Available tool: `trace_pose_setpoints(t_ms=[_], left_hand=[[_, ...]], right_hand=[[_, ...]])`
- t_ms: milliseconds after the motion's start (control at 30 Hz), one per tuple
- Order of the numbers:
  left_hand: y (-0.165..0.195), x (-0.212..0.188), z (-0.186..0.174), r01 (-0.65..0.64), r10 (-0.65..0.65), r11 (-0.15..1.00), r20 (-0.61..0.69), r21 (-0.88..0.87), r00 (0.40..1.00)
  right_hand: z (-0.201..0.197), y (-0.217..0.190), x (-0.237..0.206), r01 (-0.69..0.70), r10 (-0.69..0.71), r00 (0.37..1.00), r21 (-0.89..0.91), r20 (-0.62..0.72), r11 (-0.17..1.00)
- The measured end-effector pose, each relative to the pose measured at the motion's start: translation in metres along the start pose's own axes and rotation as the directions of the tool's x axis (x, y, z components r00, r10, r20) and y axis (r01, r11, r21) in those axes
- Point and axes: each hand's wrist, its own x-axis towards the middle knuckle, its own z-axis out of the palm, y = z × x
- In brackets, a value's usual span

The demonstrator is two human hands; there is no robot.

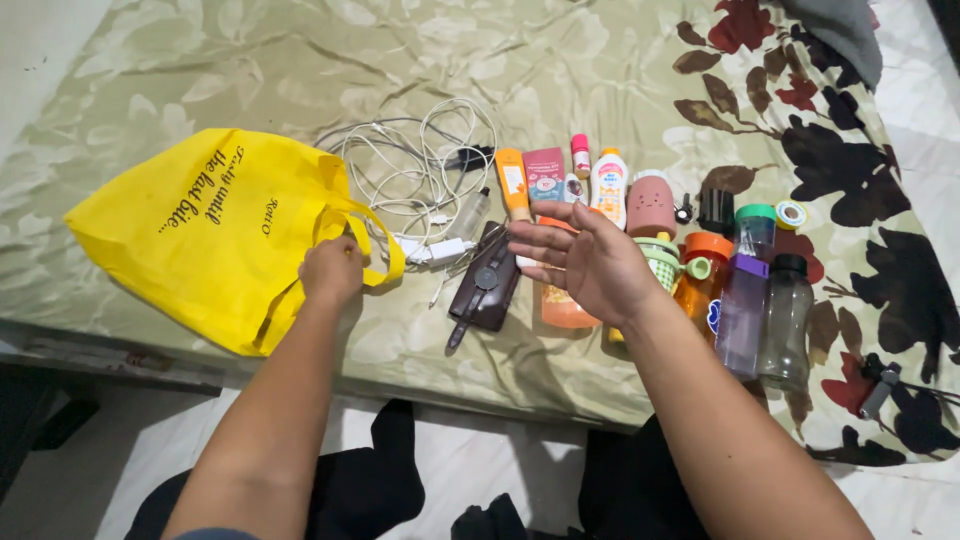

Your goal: The person packs a yellow tote bag with daily essentials laid out on a bed. They place multiple water bottles, cups, toiletries, a wallet, keys, and charging accessories into the bag one by one.

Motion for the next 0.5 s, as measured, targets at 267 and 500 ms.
trace_pose_setpoints(t_ms=[267, 500], left_hand=[[0.000, 0.030, -0.057, 0.012, -0.100, 0.258, -0.015, -0.966, 0.995], [0.030, -0.016, -0.112, -0.050, 0.110, 0.079, -0.042, -0.996, 0.993]], right_hand=[[-0.008, 0.007, 0.009, 0.006, -0.005, 1.000, -0.019, 0.022, 1.000], [-0.005, 0.034, 0.031, -0.056, 0.044, 0.997, -0.179, -0.070, 0.982]])
